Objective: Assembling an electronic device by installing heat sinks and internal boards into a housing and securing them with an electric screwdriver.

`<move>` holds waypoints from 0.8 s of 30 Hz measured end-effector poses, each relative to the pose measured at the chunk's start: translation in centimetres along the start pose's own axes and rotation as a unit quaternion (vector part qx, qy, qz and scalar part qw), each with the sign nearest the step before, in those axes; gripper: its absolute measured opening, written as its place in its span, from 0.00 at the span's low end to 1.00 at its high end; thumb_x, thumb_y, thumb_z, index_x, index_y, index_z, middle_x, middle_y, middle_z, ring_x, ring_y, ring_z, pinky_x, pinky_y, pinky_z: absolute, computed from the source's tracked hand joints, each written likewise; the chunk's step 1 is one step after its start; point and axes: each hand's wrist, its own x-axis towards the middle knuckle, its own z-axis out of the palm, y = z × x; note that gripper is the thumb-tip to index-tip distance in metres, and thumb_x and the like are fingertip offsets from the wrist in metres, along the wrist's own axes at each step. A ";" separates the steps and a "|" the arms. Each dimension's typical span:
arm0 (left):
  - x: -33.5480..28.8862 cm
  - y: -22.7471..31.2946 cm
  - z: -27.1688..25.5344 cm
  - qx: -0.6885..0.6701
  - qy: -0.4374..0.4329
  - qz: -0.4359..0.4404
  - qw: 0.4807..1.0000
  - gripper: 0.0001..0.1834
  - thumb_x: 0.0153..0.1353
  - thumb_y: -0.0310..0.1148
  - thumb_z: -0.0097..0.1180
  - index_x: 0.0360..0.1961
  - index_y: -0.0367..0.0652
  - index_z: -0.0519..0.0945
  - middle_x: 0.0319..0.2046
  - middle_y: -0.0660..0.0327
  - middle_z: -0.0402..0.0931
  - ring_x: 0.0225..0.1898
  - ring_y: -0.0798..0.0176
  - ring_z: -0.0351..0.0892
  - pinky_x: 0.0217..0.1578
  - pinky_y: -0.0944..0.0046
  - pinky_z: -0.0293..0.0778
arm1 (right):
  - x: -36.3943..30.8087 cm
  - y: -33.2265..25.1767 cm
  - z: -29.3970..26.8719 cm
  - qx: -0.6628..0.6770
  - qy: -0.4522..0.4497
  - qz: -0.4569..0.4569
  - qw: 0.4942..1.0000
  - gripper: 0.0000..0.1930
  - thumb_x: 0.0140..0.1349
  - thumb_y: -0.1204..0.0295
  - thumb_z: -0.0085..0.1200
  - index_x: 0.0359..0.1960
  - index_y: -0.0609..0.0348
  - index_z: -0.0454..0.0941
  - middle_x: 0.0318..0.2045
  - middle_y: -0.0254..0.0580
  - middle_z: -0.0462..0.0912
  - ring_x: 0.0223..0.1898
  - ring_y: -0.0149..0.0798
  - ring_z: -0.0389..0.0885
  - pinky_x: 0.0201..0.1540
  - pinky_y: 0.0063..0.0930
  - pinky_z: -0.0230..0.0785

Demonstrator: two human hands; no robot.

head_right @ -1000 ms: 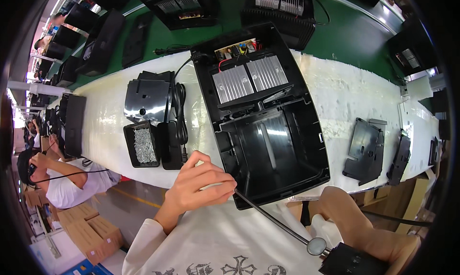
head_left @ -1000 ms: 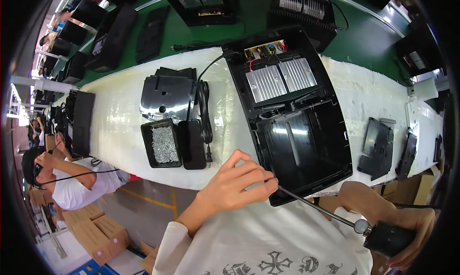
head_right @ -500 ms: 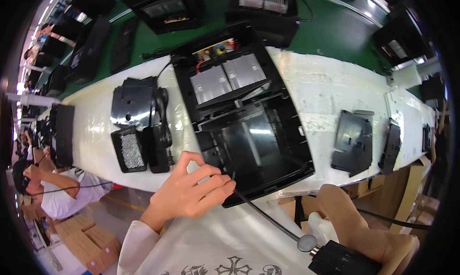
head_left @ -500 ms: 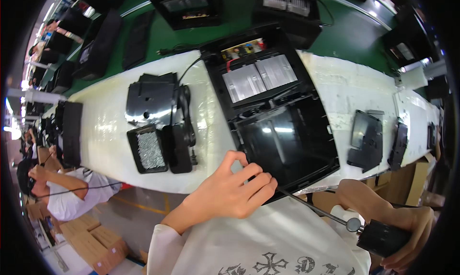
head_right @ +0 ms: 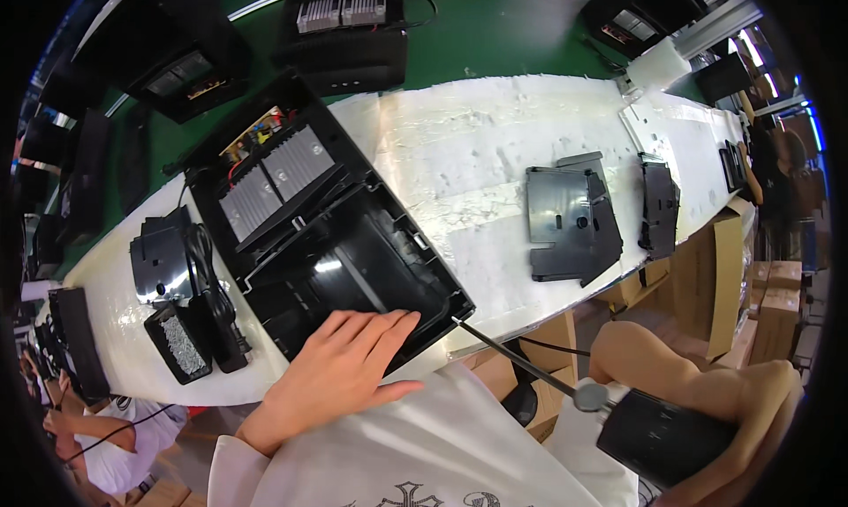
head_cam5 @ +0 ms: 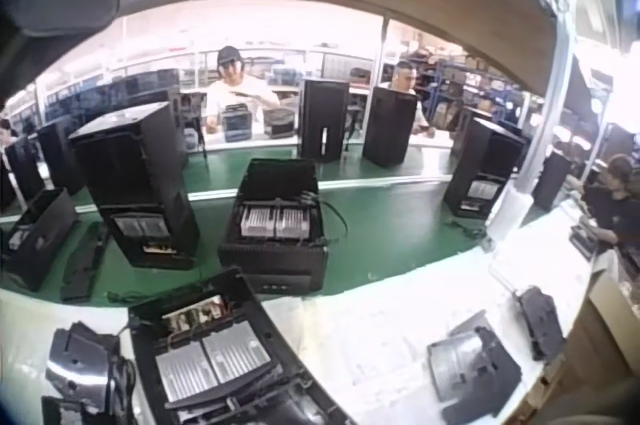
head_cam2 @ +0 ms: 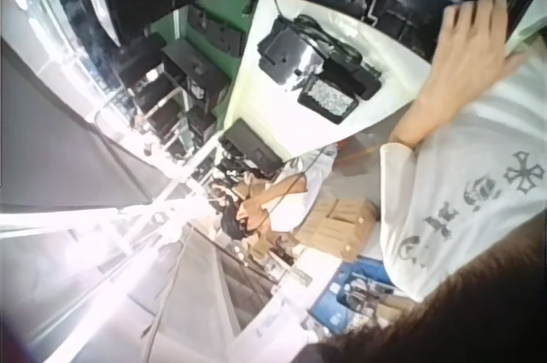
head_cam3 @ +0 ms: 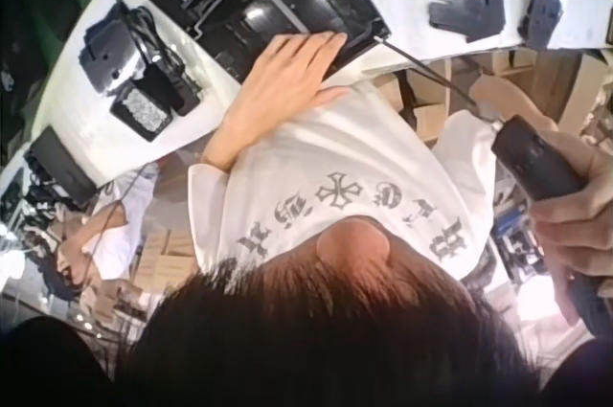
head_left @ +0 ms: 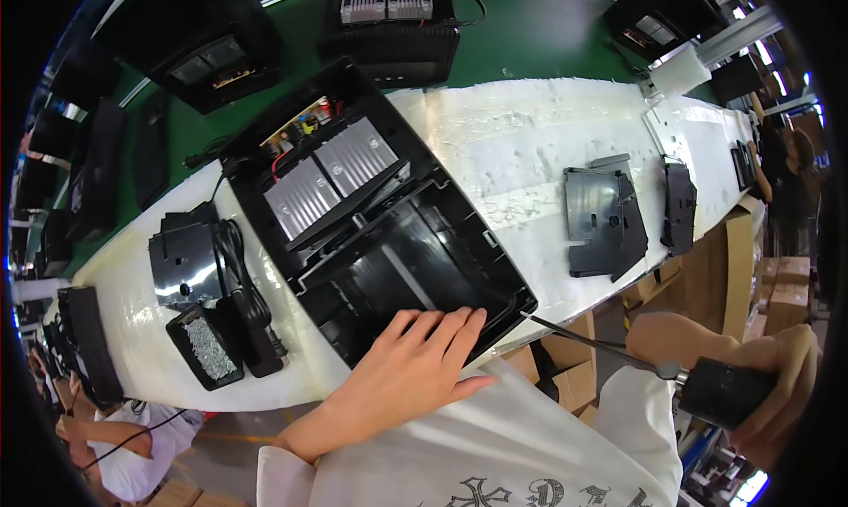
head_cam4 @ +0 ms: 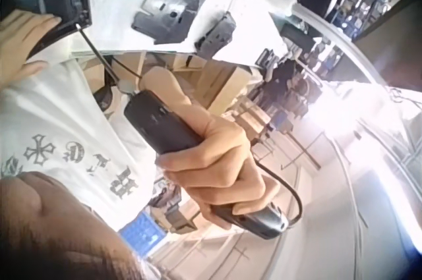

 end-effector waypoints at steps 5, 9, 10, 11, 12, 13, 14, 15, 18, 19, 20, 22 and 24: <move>0.0 0.0 0.5 -0.038 -0.055 -0.051 0.996 0.27 0.61 0.40 0.58 0.58 0.38 0.71 0.50 0.58 0.75 0.38 0.60 0.80 0.37 0.63 0.78 | 0.6 8.9 -1.1 -0.178 0.079 0.029 0.980 0.09 0.54 0.79 0.64 0.27 0.63 0.74 0.16 0.48 0.77 0.13 0.35 0.79 0.14 0.25 0.80; 0.3 -0.4 0.5 -0.060 -0.071 -0.072 0.993 0.26 0.60 0.38 0.58 0.59 0.41 0.72 0.50 0.59 0.75 0.37 0.60 0.80 0.30 0.64 0.79 | -0.9 13.2 -1.5 -0.205 0.091 0.071 0.972 0.22 0.52 0.71 0.71 0.33 0.63 0.64 0.14 0.42 0.74 0.10 0.38 0.77 0.11 0.26 0.78; 0.1 -0.6 0.5 -0.055 -0.067 -0.071 0.994 0.26 0.61 0.39 0.57 0.59 0.40 0.71 0.49 0.59 0.75 0.37 0.61 0.80 0.27 0.65 0.79 | -1.1 14.5 -1.4 -0.217 0.116 0.110 0.963 0.26 0.51 0.63 0.72 0.33 0.63 0.64 0.14 0.43 0.74 0.11 0.37 0.77 0.10 0.25 0.76; 0.1 -0.5 0.4 -0.055 -0.064 -0.056 0.995 0.26 0.62 0.40 0.56 0.58 0.39 0.71 0.47 0.59 0.75 0.37 0.62 0.79 0.24 0.65 0.79 | -0.9 14.1 -0.8 -0.222 0.119 0.113 0.961 0.26 0.51 0.63 0.72 0.33 0.63 0.64 0.14 0.43 0.74 0.11 0.37 0.77 0.10 0.25 0.76; 0.2 -0.3 0.3 -0.059 -0.067 -0.050 0.995 0.26 0.62 0.40 0.56 0.58 0.39 0.71 0.47 0.59 0.75 0.37 0.62 0.79 0.24 0.65 0.79 | -0.6 13.5 -0.3 -0.247 0.131 0.203 0.939 0.18 0.57 0.70 0.63 0.34 0.65 0.64 0.17 0.49 0.76 0.13 0.43 0.77 0.14 0.32 0.76; 0.4 -0.2 0.3 -0.061 -0.067 -0.043 0.995 0.26 0.63 0.40 0.56 0.58 0.38 0.71 0.47 0.59 0.75 0.36 0.62 0.79 0.24 0.65 0.79 | -0.4 13.1 0.3 -0.269 0.142 0.290 0.907 0.10 0.63 0.76 0.54 0.35 0.67 0.64 0.19 0.56 0.77 0.16 0.49 0.78 0.19 0.38 0.76; 0.2 -0.2 0.3 -0.057 -0.065 -0.049 0.995 0.26 0.63 0.40 0.56 0.58 0.38 0.71 0.47 0.59 0.76 0.36 0.63 0.79 0.23 0.65 0.78 | -1.2 13.9 0.7 -0.277 0.155 0.268 0.910 0.10 0.64 0.76 0.53 0.33 0.66 0.64 0.19 0.56 0.76 0.14 0.46 0.75 0.16 0.34 0.72; 0.0 -0.2 0.4 -0.053 -0.065 -0.055 0.995 0.26 0.63 0.40 0.56 0.58 0.38 0.71 0.47 0.59 0.76 0.36 0.63 0.79 0.23 0.65 0.78 | -1.7 14.2 0.8 -0.271 0.155 0.265 0.912 0.10 0.64 0.76 0.53 0.33 0.66 0.64 0.19 0.56 0.76 0.14 0.46 0.75 0.16 0.34 0.72; -0.1 -0.2 0.6 -0.055 -0.066 -0.056 0.995 0.26 0.63 0.40 0.56 0.59 0.38 0.71 0.47 0.59 0.76 0.35 0.63 0.79 0.22 0.66 0.78 | -2.8 14.8 0.9 -0.298 0.145 0.248 0.910 0.10 0.63 0.76 0.54 0.32 0.66 0.64 0.19 0.56 0.77 0.14 0.47 0.75 0.15 0.35 0.72; -0.1 -0.2 0.7 -0.052 -0.060 -0.052 0.995 0.26 0.63 0.40 0.56 0.58 0.37 0.71 0.47 0.58 0.76 0.35 0.63 0.79 0.22 0.66 0.78 | -3.2 15.4 0.5 -0.307 0.123 0.196 0.923 0.19 0.57 0.66 0.62 0.33 0.65 0.64 0.17 0.50 0.76 0.13 0.41 0.76 0.12 0.30 0.72; 0.0 -0.2 0.7 -0.051 -0.054 -0.047 0.996 0.26 0.63 0.40 0.56 0.58 0.37 0.71 0.46 0.58 0.76 0.35 0.63 0.79 0.21 0.66 0.78 | -3.3 15.7 0.3 -0.316 0.100 0.145 0.932 0.29 0.51 0.55 0.71 0.33 0.63 0.63 0.15 0.44 0.75 0.11 0.35 0.77 0.09 0.25 0.72; 0.0 -0.2 0.6 -0.050 -0.053 -0.046 0.996 0.25 0.63 0.40 0.56 0.58 0.37 0.71 0.46 0.58 0.76 0.35 0.63 0.79 0.21 0.66 0.78 | -3.2 15.7 0.1 -0.314 0.097 0.155 0.932 0.31 0.52 0.53 0.71 0.34 0.64 0.63 0.15 0.44 0.75 0.10 0.35 0.76 0.09 0.26 0.70; 0.1 -0.2 0.6 -0.048 -0.051 -0.043 0.997 0.25 0.63 0.40 0.56 0.58 0.37 0.72 0.46 0.58 0.76 0.35 0.63 0.79 0.21 0.65 0.78 | -3.3 15.6 0.1 -0.314 0.093 0.164 0.931 0.32 0.52 0.50 0.70 0.34 0.64 0.62 0.16 0.45 0.75 0.10 0.35 0.74 0.09 0.26 0.69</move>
